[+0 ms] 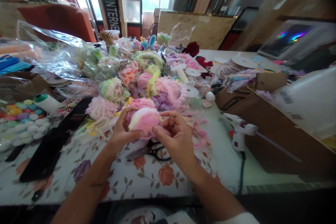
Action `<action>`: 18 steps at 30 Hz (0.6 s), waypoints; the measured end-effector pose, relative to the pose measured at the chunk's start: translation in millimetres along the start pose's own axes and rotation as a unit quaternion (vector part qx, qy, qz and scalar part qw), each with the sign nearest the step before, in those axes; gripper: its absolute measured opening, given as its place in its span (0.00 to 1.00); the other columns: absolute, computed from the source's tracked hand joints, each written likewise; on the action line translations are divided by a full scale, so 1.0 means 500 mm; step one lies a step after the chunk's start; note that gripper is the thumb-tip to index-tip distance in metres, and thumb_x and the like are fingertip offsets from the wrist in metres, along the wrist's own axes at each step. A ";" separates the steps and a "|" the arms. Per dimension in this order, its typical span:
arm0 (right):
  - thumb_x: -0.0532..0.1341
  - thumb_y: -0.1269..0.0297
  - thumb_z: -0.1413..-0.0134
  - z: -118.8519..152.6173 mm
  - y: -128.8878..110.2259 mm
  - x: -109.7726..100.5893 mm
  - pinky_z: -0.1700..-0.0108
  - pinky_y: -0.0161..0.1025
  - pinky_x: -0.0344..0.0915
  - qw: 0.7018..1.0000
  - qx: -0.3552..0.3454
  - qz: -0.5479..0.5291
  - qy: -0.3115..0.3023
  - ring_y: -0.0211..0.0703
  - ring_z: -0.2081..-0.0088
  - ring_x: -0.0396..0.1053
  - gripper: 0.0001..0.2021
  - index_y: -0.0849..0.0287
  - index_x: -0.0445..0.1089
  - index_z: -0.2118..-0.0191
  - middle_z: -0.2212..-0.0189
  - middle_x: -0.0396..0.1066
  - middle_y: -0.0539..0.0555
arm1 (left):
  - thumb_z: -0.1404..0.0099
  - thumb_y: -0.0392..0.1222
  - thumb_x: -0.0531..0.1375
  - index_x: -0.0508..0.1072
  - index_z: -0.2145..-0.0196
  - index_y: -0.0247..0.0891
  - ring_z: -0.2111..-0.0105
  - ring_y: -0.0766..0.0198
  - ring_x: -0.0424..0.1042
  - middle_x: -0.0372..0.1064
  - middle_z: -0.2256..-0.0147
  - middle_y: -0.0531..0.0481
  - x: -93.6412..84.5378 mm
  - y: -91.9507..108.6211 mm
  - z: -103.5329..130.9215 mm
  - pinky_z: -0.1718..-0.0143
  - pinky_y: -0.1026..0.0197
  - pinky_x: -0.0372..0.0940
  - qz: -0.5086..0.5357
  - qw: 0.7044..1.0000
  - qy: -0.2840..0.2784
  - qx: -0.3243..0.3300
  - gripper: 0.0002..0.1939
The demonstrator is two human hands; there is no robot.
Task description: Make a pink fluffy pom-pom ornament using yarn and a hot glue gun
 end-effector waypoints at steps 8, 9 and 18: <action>0.69 0.63 0.54 -0.014 0.020 0.001 0.79 0.30 0.56 0.997 0.063 -0.025 -0.024 0.32 0.80 0.56 0.14 0.56 0.69 0.61 0.80 0.59 0.40 | 0.59 0.39 0.78 0.73 0.52 0.48 0.63 0.61 0.71 0.71 0.56 0.51 0.003 -0.009 -0.002 0.67 0.64 0.70 0.042 0.998 -0.019 -0.033 0.36; 0.69 0.62 0.54 -0.015 0.023 0.001 0.79 0.30 0.56 0.997 0.066 -0.025 -0.027 0.32 0.80 0.55 0.14 0.56 0.69 0.61 0.80 0.59 0.40 | 0.59 0.39 0.78 0.73 0.52 0.48 0.64 0.61 0.72 0.71 0.56 0.51 0.003 -0.010 -0.002 0.67 0.64 0.70 0.046 0.998 -0.018 -0.036 0.36; 0.76 0.59 0.60 -0.033 0.059 -0.021 0.76 0.31 0.58 0.999 -0.010 0.030 0.008 0.33 0.76 0.59 0.23 0.55 0.70 0.57 0.74 0.62 0.42 | 0.57 0.40 0.77 0.72 0.53 0.46 0.65 0.62 0.72 0.72 0.59 0.52 0.012 -0.019 0.000 0.67 0.64 0.69 0.093 0.992 -0.016 -0.079 0.33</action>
Point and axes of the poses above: each hand's wrist, its own z-axis away from the middle knuckle, its own x-axis out of the palm, y = z × x, the point moved 7 cm from there along -z, towards the middle knuckle
